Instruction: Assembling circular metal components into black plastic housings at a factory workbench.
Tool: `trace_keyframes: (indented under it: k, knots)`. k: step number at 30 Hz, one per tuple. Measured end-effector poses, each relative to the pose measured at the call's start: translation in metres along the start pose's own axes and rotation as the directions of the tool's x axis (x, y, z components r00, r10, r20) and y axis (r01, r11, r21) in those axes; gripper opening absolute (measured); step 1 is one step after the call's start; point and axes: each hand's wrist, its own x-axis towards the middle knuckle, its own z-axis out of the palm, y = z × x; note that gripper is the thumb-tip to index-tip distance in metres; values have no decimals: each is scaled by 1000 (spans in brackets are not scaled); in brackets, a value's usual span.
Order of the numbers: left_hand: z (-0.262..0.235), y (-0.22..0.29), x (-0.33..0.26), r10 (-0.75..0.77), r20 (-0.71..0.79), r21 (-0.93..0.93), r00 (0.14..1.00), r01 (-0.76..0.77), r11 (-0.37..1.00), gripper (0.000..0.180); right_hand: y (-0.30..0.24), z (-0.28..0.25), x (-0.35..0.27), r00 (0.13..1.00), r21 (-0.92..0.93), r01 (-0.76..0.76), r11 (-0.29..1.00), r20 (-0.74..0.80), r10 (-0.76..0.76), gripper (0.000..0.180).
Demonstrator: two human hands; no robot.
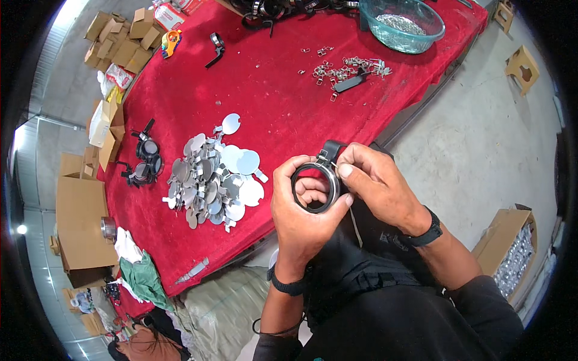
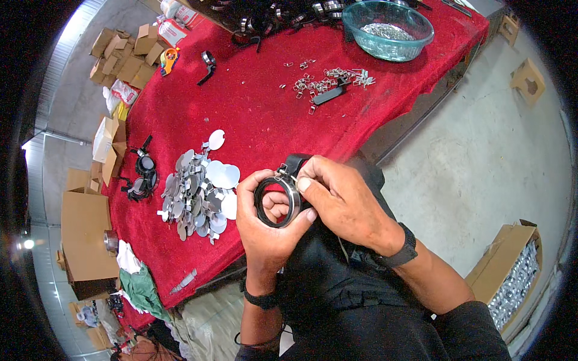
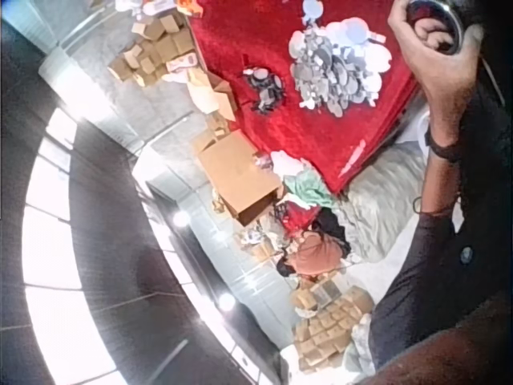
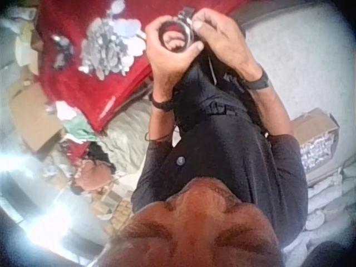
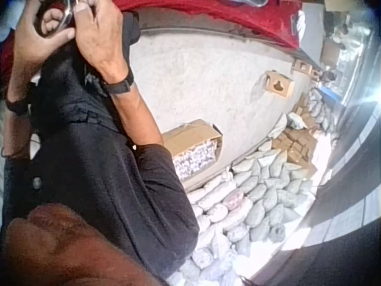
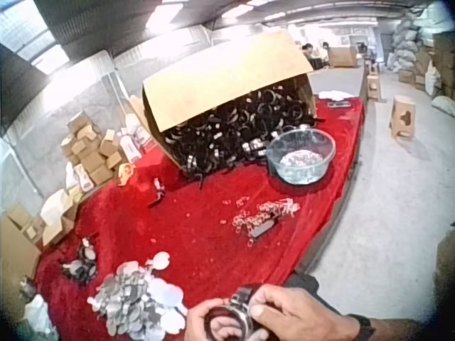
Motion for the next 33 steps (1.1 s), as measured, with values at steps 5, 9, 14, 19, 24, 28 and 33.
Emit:
trace_keyframes:
  k: [5, 9, 14, 19, 24, 28, 33]
  knots:
    - [0, -4, -1, -8, 1, -9, 1000, 8, 1000, 84, 0, 0, 0, 1000, -59, 18, 998, -1, -18, 19]
    - [0, -3, 0, -3, 3, 12, 1000, 3, 1000, 84, 0, 0, 0, 999, -73, 43, 996, -4, -44, 20]
    - [1, -4, -1, -52, 6, -34, 999, 53, 998, 82, 4, -4, 0, 1000, -40, 22, 999, 5, -22, 22]
    - [0, -6, -2, -94, 10, -38, 996, 94, 995, 80, 2, -6, 1, 999, -17, -35, 999, 16, 35, 23]
    - [-2, -3, -1, -128, 30, -24, 991, 129, 991, 79, -2, -6, 2, 998, -68, -64, 996, 3, 65, 24]
    - [-1, -5, -2, -128, 27, -34, 991, 129, 991, 78, -2, -6, 2, 997, -87, -76, 993, -5, 76, 24]
    - [0, -5, -2, -98, 14, -15, 995, 99, 995, 78, 3, -6, 3, 998, -57, -56, 997, 9, 56, 24]
